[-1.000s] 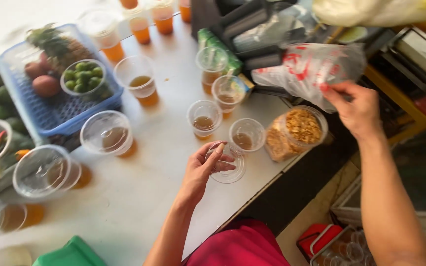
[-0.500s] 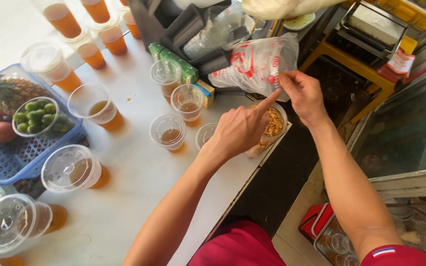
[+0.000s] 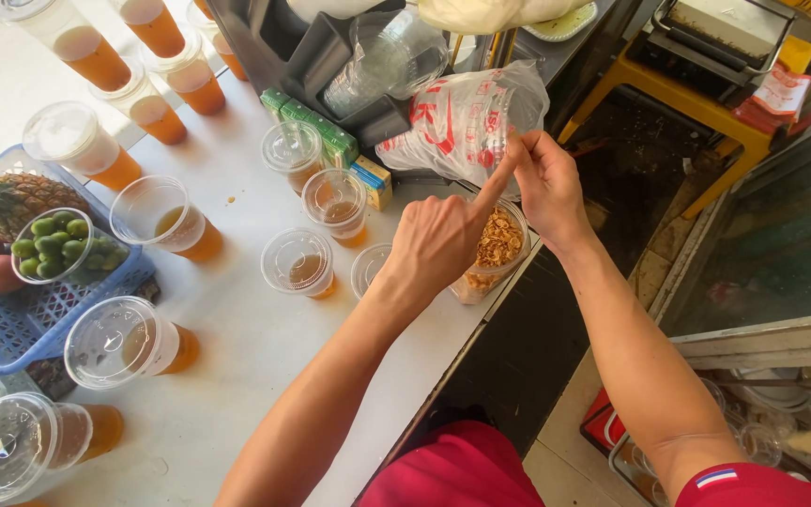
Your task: Preparing and packaging several plastic cups of juice at a drink stand.
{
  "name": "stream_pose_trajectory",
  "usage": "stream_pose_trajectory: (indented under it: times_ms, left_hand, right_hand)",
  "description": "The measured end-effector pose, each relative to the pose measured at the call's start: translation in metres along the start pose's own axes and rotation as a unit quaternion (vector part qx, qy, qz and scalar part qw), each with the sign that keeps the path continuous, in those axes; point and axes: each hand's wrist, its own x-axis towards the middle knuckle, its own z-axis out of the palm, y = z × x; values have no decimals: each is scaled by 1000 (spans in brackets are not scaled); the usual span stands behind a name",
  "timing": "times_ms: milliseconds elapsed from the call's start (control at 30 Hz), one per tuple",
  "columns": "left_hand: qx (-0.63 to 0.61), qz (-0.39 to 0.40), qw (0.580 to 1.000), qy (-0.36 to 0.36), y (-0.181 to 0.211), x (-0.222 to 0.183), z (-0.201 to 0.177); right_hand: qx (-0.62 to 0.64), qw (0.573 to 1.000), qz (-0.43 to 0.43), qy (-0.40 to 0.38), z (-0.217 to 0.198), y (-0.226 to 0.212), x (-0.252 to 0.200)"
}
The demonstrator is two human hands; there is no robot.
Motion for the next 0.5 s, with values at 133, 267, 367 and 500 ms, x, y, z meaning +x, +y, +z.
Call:
stream_pose_trajectory:
  times_ms: [133,267,367,500]
  left_hand:
    - [9,11,1000,3,2,-1,-5]
    - [6,10,1000,10,2,0,-6]
    - [3,14,1000,17,0,0,-5]
    - [10,15,1000,15,1,1,-11]
  right_hand:
    - [14,1000,3,-9,2,-4,1]
    - [21,1000,2,-15,2,-3,0]
    - [16,1000,-16,-2,1,3,0]
    - [-25,999,-27,8,4,2,-2]
